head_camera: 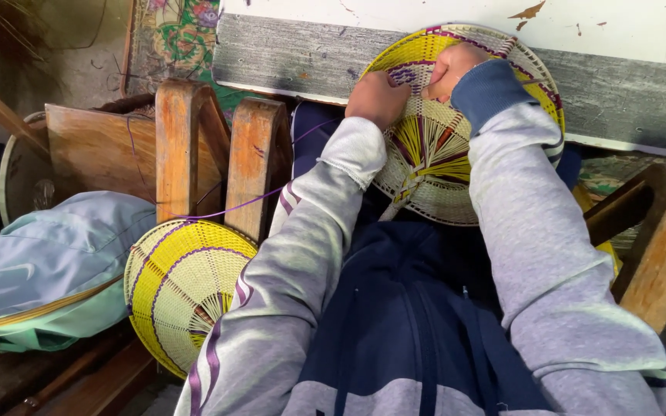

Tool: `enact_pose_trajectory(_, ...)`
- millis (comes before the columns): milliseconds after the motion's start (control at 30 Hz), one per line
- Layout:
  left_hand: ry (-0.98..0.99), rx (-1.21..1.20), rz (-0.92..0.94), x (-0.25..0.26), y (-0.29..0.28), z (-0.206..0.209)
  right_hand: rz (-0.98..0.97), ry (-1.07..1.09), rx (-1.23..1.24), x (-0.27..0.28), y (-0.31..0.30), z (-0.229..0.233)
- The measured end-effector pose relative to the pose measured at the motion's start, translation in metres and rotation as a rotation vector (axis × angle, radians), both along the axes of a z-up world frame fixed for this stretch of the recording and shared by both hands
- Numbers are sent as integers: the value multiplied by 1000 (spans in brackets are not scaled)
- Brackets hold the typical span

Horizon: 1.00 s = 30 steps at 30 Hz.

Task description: Weaving a decorative pattern onto a traditional circular fan using purple thread and a needle.

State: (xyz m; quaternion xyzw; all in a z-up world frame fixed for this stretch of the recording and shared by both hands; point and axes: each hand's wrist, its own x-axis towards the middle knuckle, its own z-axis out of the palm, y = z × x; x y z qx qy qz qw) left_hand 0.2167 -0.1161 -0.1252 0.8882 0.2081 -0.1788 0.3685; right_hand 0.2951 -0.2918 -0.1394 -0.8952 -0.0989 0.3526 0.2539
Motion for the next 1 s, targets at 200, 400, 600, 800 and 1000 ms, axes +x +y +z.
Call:
enact_pose_trajectory(200, -5, 53, -19, 5, -1, -15, 82, -156, -124, -2, 6, -7)
enact_pose_trajectory(400, -71, 52, -24, 7, -1, -29, 55, -144, -88, -10, 2, 12)
enact_pose_trajectory(600, -70, 85, -43, 10, -2, -40, -57, 10, 207, -8, -12, -3)
enact_pose_trajectory(800, -66, 101, -63, 13, -3, -51, -12, -38, 141, -11, -9, 9)
enact_pose_trajectory(1000, -36, 109, -55, 10, -7, -39, -28, -53, 185, -13, -11, 7)
